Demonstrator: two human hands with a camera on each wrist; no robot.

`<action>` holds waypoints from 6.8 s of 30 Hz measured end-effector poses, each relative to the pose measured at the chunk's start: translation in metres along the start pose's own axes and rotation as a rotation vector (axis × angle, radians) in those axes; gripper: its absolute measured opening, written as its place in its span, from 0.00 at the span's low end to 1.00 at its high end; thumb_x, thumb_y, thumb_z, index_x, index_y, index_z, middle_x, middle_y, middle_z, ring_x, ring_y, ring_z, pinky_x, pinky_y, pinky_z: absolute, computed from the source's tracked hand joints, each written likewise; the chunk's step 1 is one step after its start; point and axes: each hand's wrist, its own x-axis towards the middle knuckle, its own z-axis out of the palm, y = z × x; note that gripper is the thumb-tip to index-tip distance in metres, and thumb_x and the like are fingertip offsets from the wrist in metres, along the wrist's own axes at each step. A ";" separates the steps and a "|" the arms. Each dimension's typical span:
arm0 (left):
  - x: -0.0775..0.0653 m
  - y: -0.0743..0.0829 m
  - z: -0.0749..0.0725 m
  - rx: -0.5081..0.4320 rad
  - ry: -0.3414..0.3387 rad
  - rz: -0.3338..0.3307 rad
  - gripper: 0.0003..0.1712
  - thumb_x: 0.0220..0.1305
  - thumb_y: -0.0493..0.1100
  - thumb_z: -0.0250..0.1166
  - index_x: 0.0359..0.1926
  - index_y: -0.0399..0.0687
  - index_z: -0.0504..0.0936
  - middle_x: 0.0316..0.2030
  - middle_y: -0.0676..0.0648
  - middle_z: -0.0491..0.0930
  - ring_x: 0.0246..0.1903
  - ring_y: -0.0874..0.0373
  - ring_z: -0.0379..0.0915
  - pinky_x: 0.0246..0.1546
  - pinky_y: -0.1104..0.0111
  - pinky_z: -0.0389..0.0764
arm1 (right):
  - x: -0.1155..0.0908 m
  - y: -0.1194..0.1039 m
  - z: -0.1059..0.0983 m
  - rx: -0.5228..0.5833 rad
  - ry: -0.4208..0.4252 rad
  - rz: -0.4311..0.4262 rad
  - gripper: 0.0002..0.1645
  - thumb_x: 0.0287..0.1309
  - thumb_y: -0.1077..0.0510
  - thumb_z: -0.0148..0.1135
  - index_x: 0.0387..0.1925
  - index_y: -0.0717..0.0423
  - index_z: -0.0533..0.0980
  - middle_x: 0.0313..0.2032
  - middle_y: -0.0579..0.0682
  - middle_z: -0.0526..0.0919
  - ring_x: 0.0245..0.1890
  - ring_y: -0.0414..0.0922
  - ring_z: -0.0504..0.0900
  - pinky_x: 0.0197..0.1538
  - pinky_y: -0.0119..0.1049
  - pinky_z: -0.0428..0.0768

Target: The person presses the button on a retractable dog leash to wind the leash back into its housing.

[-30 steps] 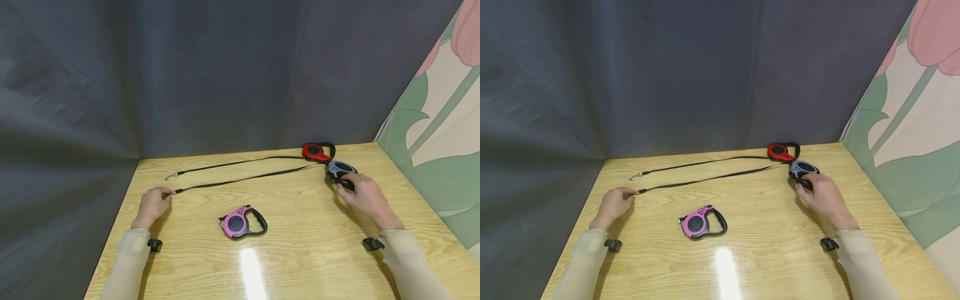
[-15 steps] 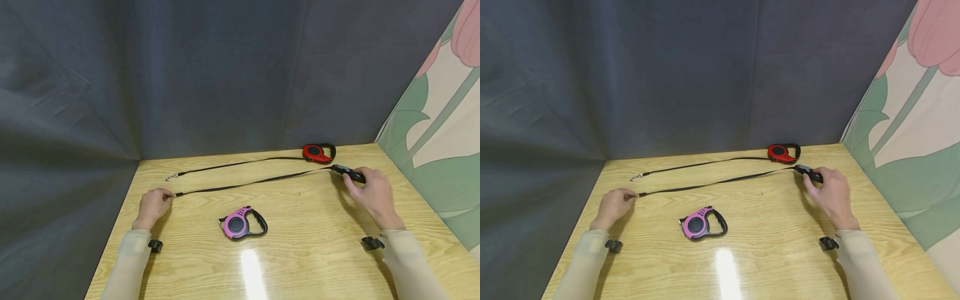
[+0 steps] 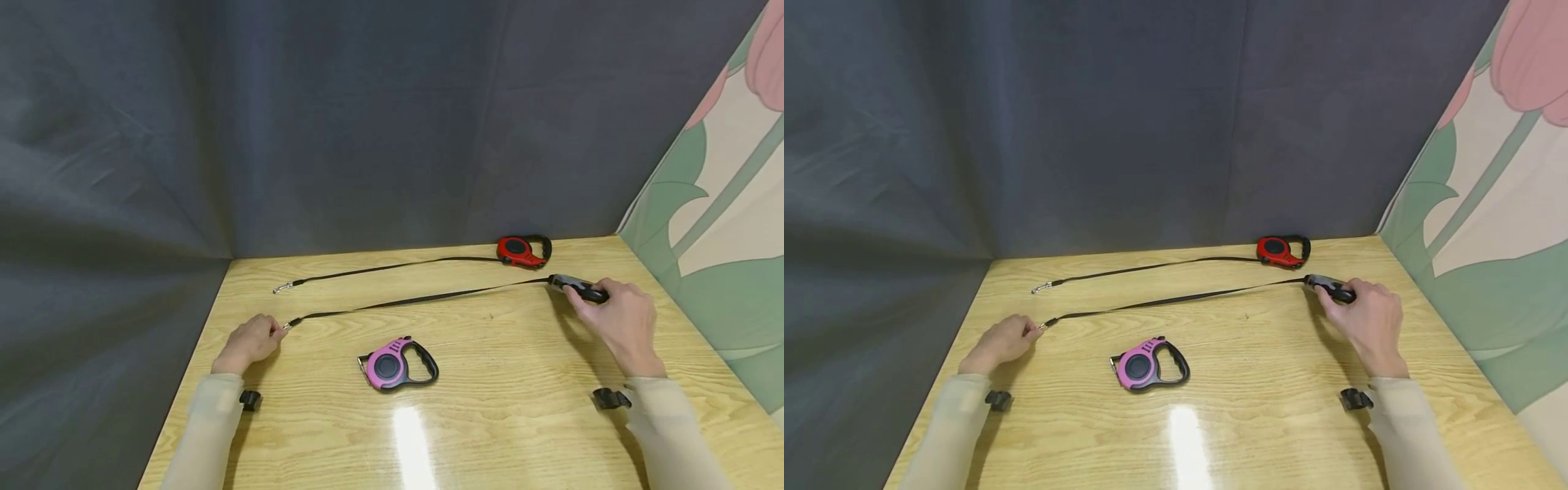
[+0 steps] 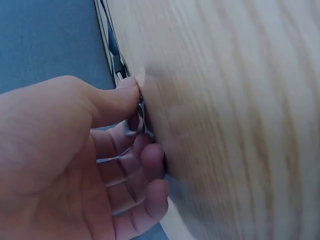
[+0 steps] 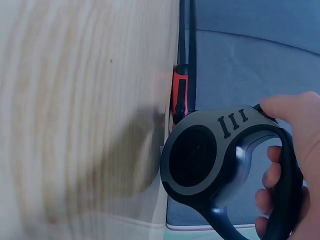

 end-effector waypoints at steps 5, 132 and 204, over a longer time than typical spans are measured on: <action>-0.003 -0.003 0.006 0.007 0.049 0.019 0.20 0.82 0.51 0.57 0.35 0.44 0.84 0.33 0.43 0.80 0.29 0.51 0.71 0.33 0.58 0.71 | -0.002 -0.001 -0.002 0.054 -0.050 0.168 0.25 0.50 0.44 0.82 0.22 0.61 0.82 0.20 0.59 0.83 0.18 0.49 0.74 0.26 0.36 0.62; -0.022 -0.014 0.007 -0.340 0.682 -0.166 0.20 0.66 0.56 0.77 0.42 0.42 0.95 0.33 0.41 0.92 0.27 0.51 0.83 0.28 0.64 0.70 | -0.012 -0.022 -0.006 0.449 -0.136 0.338 0.17 0.54 0.53 0.84 0.33 0.60 0.85 0.31 0.37 0.78 0.30 0.36 0.74 0.31 0.25 0.71; -0.018 0.001 0.008 -0.368 0.541 -0.115 0.17 0.71 0.53 0.72 0.47 0.44 0.94 0.34 0.43 0.91 0.23 0.60 0.77 0.25 0.64 0.71 | -0.019 -0.042 0.011 0.477 -0.274 0.276 0.15 0.58 0.53 0.82 0.36 0.57 0.84 0.35 0.40 0.77 0.33 0.36 0.72 0.34 0.26 0.71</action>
